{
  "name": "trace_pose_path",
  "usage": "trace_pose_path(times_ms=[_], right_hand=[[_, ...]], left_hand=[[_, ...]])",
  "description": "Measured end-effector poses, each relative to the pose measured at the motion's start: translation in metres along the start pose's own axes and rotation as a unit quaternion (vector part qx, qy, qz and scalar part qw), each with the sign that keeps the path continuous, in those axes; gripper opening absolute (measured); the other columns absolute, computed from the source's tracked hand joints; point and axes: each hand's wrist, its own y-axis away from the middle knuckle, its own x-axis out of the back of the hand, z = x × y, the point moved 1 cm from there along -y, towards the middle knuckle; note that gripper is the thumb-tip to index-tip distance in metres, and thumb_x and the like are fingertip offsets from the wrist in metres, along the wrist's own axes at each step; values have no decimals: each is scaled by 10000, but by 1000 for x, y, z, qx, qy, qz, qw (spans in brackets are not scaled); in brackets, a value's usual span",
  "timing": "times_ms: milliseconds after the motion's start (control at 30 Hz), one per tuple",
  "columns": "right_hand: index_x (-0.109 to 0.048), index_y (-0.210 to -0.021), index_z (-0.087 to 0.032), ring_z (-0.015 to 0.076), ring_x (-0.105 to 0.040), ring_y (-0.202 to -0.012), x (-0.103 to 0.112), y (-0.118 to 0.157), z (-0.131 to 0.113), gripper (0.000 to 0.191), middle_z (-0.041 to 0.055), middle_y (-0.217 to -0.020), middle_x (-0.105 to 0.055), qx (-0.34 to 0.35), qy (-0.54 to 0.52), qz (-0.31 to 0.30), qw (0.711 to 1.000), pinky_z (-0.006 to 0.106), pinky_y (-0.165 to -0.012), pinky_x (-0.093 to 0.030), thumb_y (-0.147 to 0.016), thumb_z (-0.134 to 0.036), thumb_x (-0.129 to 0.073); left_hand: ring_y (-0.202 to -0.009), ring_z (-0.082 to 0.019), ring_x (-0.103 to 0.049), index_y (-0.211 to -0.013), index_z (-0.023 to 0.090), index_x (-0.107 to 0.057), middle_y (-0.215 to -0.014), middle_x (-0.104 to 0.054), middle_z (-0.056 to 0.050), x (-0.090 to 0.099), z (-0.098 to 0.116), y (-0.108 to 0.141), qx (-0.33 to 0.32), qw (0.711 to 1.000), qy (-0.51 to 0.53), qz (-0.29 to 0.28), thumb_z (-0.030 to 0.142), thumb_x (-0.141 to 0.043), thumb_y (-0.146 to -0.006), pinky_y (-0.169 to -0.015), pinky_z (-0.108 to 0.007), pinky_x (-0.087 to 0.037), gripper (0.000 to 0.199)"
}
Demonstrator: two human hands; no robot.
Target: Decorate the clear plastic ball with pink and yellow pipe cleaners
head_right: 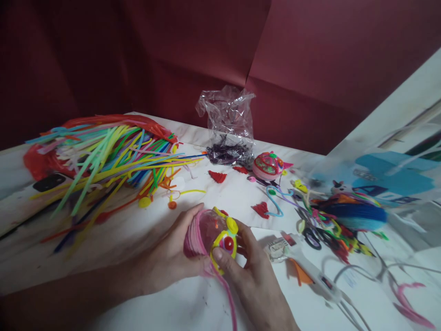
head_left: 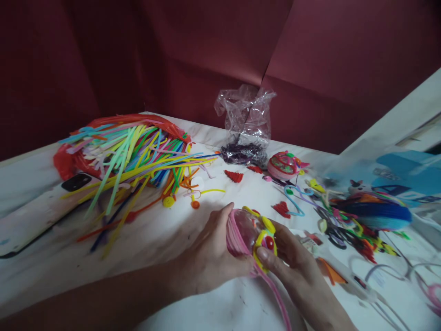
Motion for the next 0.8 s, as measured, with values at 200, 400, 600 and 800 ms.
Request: trace_pose_path(times_ms=[200,400,600,800], right_hand=[[-504,-1296,-249,273,-587,-1139,8,-1,3,505,126,-1327,-575,14,-42,-18,999,414,-924,-506,-834,-425,-605],[-579,-1196,-260,261,-639,-1070,28,22,22,381,104,-1224,-653,16,85,69,994,341,-838,-568,-841,-397,-597],[-587,-1199,-305,275,-509,-1227,26,44,8,364,49,-1383,-504,287,363,101,881,391,-924,-515,-869,-169,-513],[-638,-1137,-358,322,-388,-1309,9,22,-1,411,5,-1493,-349,412,411,111,806,447,-891,-515,-796,-132,-595]], left_hand=[[-1146,-297,-528,-1320,248,-404,-1276,-544,-74,0,-6,-1,7,998,60,-14,408,-779,-630,-901,-398,-471,801],[-1155,-301,-523,-1274,240,-445,-1282,-555,-55,2,-4,-2,23,994,106,-28,326,-807,-605,-907,-381,-463,766],[-1144,-281,-542,-1336,239,-377,-1273,-566,-63,-1,-6,-4,22,987,154,-46,320,-810,-608,-922,-379,-465,851],[-1277,-358,-411,-1427,232,-279,-1402,-447,-107,1,-9,-2,51,996,68,-19,316,-811,-556,-1048,-465,-356,1024]])
